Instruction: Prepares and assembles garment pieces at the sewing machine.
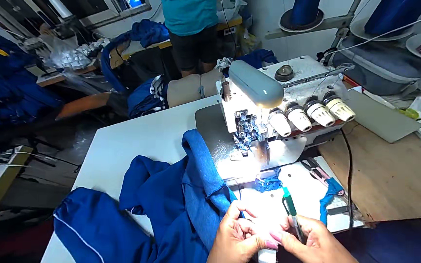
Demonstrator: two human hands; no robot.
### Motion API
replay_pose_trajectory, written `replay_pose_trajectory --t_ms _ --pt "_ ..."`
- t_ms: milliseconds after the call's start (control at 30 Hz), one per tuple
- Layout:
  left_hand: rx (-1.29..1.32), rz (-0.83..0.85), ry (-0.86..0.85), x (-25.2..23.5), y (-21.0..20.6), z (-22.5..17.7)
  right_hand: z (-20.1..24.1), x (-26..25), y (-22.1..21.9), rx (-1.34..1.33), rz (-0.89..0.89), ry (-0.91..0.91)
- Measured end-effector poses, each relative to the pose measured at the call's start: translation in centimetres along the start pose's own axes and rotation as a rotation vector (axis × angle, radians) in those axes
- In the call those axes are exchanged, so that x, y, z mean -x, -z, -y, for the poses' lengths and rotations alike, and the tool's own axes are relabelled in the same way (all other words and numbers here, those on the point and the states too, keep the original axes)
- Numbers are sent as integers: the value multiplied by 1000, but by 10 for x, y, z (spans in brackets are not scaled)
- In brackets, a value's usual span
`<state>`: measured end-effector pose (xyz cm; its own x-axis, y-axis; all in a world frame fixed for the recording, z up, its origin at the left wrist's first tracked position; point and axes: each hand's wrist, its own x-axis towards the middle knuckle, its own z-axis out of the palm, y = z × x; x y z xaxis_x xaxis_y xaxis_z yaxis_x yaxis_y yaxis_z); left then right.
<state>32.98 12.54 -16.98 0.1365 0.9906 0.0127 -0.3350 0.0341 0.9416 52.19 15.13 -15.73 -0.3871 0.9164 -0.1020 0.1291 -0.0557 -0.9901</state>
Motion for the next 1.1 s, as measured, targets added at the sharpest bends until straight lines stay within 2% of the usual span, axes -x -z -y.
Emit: replay_pose_trajectory --t_ms 67,200,267,333,400,567,733,800,900,967,1067,1100 --pt "-93 72 -98 3 4 1 4 1 -2 -55 -27 -49" --pt "-543 226 -496 8 12 11 9 -2 2 -264 -65 -199" --pt "-816 156 -740 6 9 20 8 -4 3 -337 -33 -243" --pt "-1027 79 -910 3 11 26 8 -5 2 -402 -3 -268" --pt "-1095 82 -960 1 14 26 7 -6 1 -479 9 -275" --pt "-1168 244 -1014 -7 24 15 4 -5 9 -604 42 -288" --pt "-1268 251 -1248 -17 20 12 2 -5 3 -651 66 -335" --pt "-1242 280 -1238 -19 19 11 3 -7 5 -609 22 -319" --pt "-1181 287 -1120 -15 18 12 -1 -9 5 -507 -42 -292" --pt "-1116 195 -1034 -13 18 18 -9 -12 4 -402 -90 -245" --pt "-1003 -28 -882 -12 19 36 -27 -15 4 -13 -279 -38" --pt "-965 -77 -810 -11 19 40 -32 -18 5 26 -355 46"
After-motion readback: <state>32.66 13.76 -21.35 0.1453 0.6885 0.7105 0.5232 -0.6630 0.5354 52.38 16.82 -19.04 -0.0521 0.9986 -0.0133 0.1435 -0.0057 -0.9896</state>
